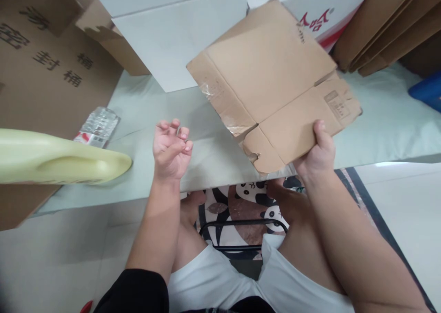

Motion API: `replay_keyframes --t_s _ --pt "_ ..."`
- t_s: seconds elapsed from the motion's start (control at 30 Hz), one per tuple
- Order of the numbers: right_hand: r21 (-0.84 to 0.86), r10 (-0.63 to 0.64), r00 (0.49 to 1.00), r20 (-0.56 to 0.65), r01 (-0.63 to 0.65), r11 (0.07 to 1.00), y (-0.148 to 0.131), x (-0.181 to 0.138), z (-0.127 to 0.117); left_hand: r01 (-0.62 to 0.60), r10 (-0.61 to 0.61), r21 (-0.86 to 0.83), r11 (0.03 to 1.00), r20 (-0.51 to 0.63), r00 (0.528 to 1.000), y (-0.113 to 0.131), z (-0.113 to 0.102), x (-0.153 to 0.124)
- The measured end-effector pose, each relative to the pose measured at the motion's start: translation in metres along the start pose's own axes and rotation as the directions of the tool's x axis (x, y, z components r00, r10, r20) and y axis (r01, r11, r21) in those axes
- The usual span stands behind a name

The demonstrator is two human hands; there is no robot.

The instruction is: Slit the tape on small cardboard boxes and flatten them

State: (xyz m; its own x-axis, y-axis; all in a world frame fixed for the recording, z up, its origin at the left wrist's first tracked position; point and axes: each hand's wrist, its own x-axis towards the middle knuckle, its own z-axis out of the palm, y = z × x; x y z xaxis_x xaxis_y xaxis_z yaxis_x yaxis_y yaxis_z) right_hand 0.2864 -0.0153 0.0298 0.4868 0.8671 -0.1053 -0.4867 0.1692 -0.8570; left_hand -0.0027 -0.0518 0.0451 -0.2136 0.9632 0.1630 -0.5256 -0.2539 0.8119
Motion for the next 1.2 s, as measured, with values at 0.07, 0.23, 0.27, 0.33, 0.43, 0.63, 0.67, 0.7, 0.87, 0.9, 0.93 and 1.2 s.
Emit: replay_keyframes --t_s 0.07,0.23,0.27,0.33,0.43,0.63,0.67,0.7,0.87,0.9,0.93,1.2 --pt "0.007 -0.004 1.000 0.009 0.004 1.000 0.000 0.000 0.000 0.001 -0.001 0.004 1.000 -0.002 1.000 0.000 0.000 0.000" --pt "0.040 0.016 1.000 0.022 -0.017 0.999 -0.001 0.000 -0.001 0.009 -0.009 -0.019 1.000 -0.008 1.000 0.000 0.001 0.000" --pt "0.045 0.017 1.000 0.024 -0.018 0.999 -0.001 0.000 -0.001 0.011 -0.011 -0.026 1.000 -0.004 1.000 0.000 0.001 0.000" --pt "0.051 0.014 1.000 0.025 -0.016 0.999 0.000 0.000 -0.001 0.016 -0.016 -0.037 0.999 0.004 1.000 0.000 0.000 0.001" --pt "0.053 -0.003 1.000 0.007 0.003 0.999 0.002 0.000 0.000 0.034 -0.033 -0.062 0.997 0.011 0.999 0.000 -0.001 0.003" --pt "0.018 -0.184 0.975 -0.123 0.187 0.982 -0.015 -0.003 -0.006 0.064 -0.069 -0.129 0.990 -0.036 0.997 0.003 -0.005 0.008" --pt "-0.011 -0.217 0.959 -0.184 0.219 0.976 -0.024 -0.004 -0.012 0.064 -0.071 -0.134 0.989 -0.045 0.996 0.004 -0.005 0.009" --pt "-0.051 -0.246 0.933 -0.262 0.241 0.969 -0.034 -0.005 -0.020 0.063 -0.071 -0.135 0.989 -0.054 0.996 0.004 -0.005 0.009" --pt "-0.345 -0.457 0.671 -0.584 0.304 0.888 -0.096 -0.019 -0.089 0.053 -0.061 -0.081 0.995 -0.094 0.994 0.005 -0.006 0.009" --pt "-0.424 -0.524 0.625 -0.579 0.318 0.848 -0.107 -0.023 -0.105 0.051 -0.057 -0.066 0.997 -0.098 0.994 0.006 -0.006 0.009" --pt "-0.514 -0.599 0.575 -0.557 0.329 0.793 -0.115 -0.027 -0.118 0.051 -0.056 -0.054 0.997 -0.102 0.993 0.005 -0.006 0.009" --pt "-0.896 -0.830 0.554 -0.063 0.335 0.291 -0.144 0.034 -0.147 0.086 -0.082 0.023 0.996 -0.120 0.989 0.002 -0.002 0.011"
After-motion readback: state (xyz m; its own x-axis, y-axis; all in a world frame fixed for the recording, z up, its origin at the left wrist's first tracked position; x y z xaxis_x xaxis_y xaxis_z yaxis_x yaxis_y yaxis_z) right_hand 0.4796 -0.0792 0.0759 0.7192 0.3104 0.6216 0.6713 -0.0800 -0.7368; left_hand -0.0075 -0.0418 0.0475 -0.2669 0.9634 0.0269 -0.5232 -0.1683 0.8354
